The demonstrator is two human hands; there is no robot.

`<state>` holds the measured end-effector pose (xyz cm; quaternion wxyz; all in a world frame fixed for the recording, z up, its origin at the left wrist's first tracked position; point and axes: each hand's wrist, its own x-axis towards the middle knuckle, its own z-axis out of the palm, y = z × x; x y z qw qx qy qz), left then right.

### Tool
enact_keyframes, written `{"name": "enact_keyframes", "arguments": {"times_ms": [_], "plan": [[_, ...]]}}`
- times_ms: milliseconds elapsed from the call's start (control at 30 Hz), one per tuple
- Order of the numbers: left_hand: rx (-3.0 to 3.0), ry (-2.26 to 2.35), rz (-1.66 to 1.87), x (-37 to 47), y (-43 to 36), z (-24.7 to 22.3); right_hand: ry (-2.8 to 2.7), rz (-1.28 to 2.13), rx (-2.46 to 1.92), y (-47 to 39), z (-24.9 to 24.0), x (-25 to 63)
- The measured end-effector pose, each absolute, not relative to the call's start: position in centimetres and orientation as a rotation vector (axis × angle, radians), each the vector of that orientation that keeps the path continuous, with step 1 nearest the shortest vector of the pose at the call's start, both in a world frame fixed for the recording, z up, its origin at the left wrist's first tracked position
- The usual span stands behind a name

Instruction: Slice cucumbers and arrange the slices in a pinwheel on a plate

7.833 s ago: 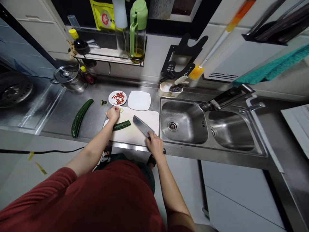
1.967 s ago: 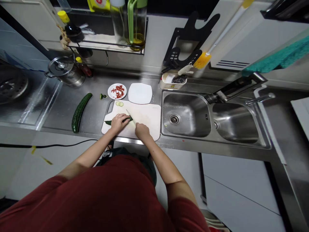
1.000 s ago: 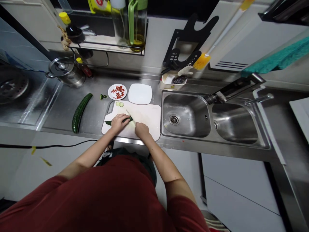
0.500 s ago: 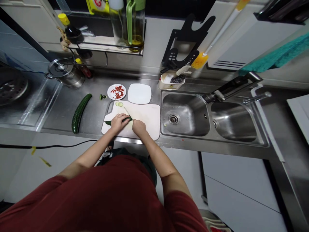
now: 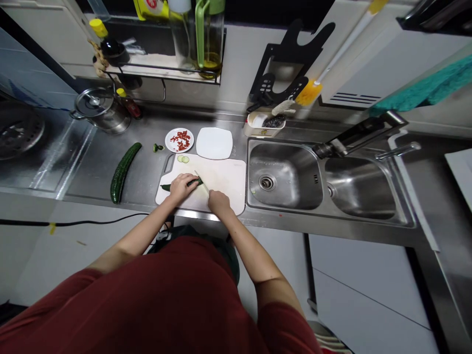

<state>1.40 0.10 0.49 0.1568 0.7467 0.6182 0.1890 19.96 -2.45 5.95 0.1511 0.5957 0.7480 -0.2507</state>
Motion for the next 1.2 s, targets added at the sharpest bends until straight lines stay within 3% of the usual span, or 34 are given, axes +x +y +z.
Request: {"name": "enact_keyframes", "arguments": {"times_ms": [1200], "plan": [[2.051,1.789,0.509,1.3,0.3,1.2,2.151,-0.717,1.763,-3.5,4.2,20.5]]}}
